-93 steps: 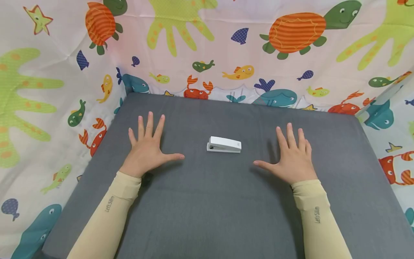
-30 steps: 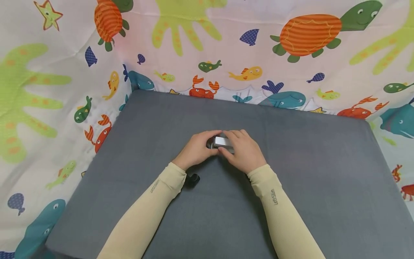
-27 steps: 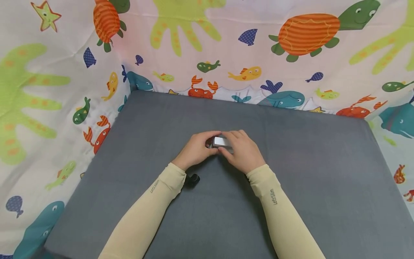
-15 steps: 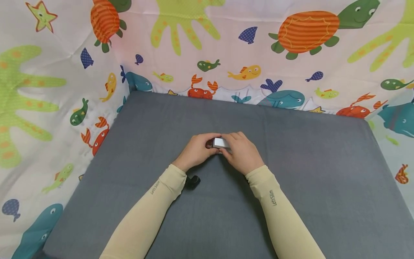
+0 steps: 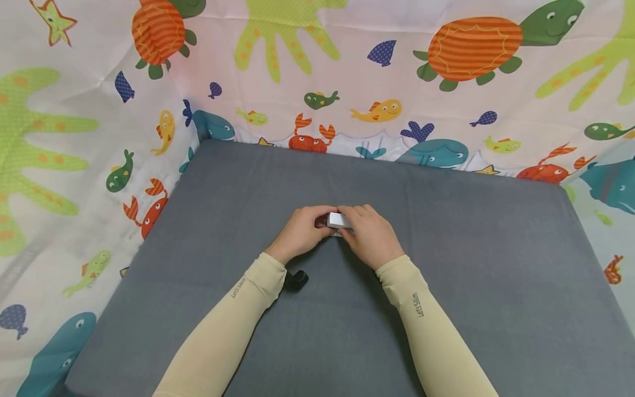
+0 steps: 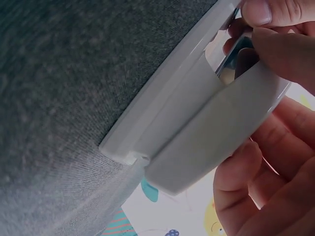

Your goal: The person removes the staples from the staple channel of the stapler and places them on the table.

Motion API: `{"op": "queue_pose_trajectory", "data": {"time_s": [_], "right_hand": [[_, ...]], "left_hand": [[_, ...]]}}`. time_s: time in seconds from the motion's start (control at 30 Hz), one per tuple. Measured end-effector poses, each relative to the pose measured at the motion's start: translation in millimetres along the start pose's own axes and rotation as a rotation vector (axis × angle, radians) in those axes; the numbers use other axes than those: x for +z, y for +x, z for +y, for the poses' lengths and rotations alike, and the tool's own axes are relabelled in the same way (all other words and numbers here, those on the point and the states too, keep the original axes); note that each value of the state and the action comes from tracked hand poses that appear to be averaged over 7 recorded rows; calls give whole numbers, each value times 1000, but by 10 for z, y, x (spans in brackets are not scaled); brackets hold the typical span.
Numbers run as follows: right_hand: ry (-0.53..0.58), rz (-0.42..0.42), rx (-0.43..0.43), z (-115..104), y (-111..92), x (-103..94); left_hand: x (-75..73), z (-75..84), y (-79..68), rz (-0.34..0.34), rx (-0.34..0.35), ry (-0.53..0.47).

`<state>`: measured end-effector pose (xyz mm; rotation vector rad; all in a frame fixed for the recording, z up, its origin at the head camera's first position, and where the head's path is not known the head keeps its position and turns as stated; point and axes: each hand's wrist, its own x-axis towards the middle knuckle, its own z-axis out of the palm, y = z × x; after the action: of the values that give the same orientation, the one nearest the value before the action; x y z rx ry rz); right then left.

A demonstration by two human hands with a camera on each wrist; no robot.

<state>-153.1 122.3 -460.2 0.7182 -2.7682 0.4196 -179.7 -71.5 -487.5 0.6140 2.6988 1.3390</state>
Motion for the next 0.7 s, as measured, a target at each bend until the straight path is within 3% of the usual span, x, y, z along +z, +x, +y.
{"op": "queue_pose_trajectory", "data": {"time_s": [0.3, 0.57, 0.7], "right_hand": [[27, 9, 5, -25, 57, -64], [33, -24, 35, 2, -22, -141], [34, -8, 27, 26, 10, -168]], "left_hand": [[-69, 28, 3, 21, -15, 4], [-11, 40, -24, -18, -36, -6], [-25, 48, 11, 4, -20, -18]]}}
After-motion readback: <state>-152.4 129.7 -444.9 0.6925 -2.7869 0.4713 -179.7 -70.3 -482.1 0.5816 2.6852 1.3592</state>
